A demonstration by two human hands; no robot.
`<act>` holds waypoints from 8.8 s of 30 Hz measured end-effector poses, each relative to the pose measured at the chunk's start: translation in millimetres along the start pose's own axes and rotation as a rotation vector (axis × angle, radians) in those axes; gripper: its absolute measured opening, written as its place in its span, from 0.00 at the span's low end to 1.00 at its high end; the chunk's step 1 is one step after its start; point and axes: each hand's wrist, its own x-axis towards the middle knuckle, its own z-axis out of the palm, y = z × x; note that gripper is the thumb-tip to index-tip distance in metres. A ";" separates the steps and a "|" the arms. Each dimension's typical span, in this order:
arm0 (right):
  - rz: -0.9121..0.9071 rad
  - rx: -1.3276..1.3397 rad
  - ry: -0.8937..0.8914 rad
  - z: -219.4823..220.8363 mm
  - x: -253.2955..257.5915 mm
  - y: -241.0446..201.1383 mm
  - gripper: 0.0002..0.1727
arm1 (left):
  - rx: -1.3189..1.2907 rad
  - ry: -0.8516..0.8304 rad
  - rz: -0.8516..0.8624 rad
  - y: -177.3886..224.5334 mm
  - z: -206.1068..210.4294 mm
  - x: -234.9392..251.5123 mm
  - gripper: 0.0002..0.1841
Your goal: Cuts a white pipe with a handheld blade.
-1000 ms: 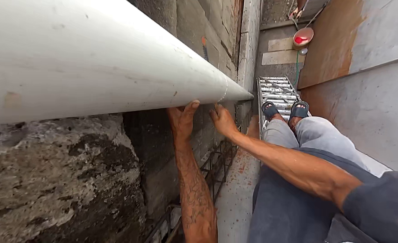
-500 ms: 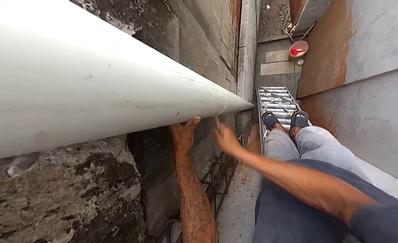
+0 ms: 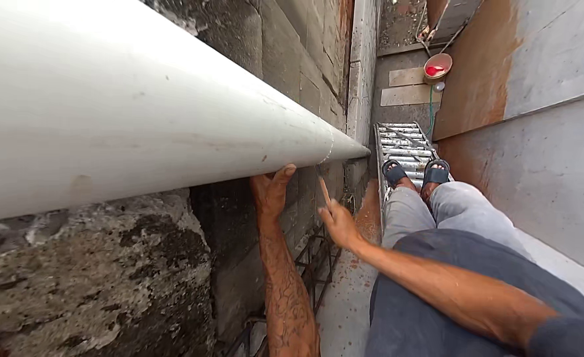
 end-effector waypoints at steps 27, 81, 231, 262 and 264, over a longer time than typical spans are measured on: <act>0.010 0.028 -0.021 -10.5 6.3 -14.1 0.19 | -0.031 0.007 0.013 -1.7 5.9 2.8 0.48; -0.001 -0.150 0.143 -4.1 14.4 -30.2 0.21 | 0.035 0.051 -0.011 -7.3 11.5 10.1 0.51; -0.100 -0.050 0.142 -3.5 37.4 -41.8 0.20 | -0.056 0.034 0.030 -7.1 12.4 3.7 0.50; 0.009 -0.134 0.076 5.1 10.1 -22.2 0.19 | -0.028 0.039 0.049 -3.3 13.4 7.4 0.49; -0.008 -0.093 0.091 -4.3 34.4 -46.6 0.20 | -0.020 0.051 0.055 -4.8 14.1 11.8 0.47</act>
